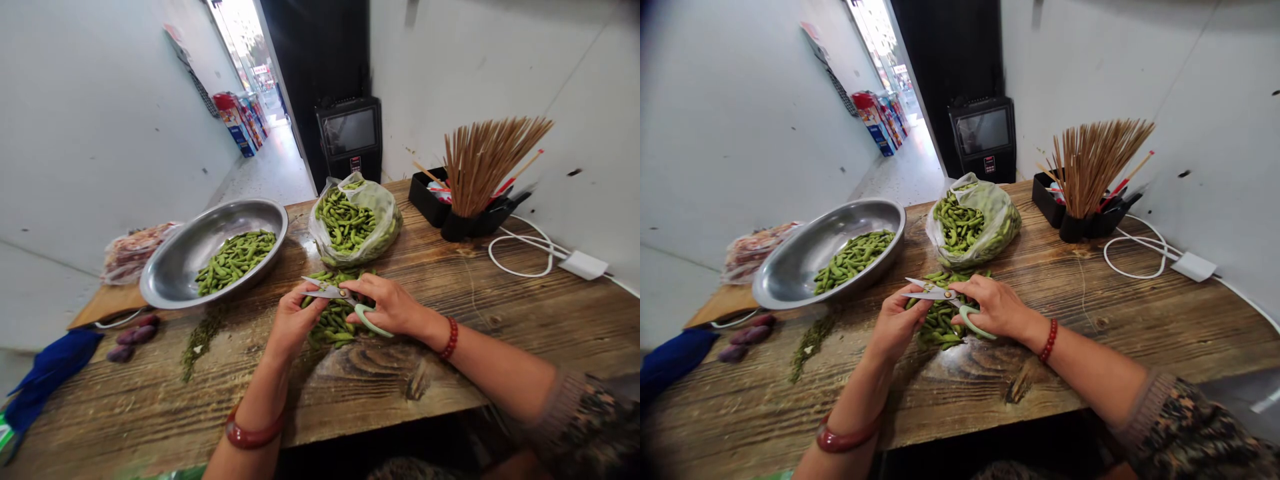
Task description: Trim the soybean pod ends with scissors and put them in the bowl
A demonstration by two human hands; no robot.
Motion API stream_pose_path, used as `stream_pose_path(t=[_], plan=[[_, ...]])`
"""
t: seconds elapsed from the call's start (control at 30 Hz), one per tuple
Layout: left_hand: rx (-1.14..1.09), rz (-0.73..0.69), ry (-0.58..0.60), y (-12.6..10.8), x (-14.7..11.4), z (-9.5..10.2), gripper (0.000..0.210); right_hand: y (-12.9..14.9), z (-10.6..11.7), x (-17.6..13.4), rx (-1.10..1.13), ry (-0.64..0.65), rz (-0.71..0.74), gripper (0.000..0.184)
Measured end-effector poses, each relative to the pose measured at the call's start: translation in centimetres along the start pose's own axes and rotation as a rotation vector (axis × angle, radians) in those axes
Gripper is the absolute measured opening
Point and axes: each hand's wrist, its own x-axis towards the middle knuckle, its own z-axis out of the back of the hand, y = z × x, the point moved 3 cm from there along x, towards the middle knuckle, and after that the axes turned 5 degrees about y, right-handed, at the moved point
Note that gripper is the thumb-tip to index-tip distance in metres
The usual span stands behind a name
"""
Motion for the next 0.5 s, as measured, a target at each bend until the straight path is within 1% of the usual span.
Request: stream_pose_path(t=[0.17,0.33,0.43,0.5], plan=[[-0.020,-0.004,-0.006,-0.18,-0.01,0.02,0.019,-0.08,0.13,0.07,0.016,0.003,-0.003,0.054],[-0.024,0.039,-0.032,-0.13,-0.06,0.11,0.022,-0.21,0.10,0.14,0.028,-0.005,-0.006,0.051],[-0.057,0.042,-0.054,0.00,0.05,0.52,0.020,-0.53,0.10,0.18,0.077,-0.040,-0.021,0.049],[-0.130,0.044,-0.085,0.06,0.19,0.95,0.019,-0.82,0.21,0.20,0.113,-0.086,-0.059,0.049]])
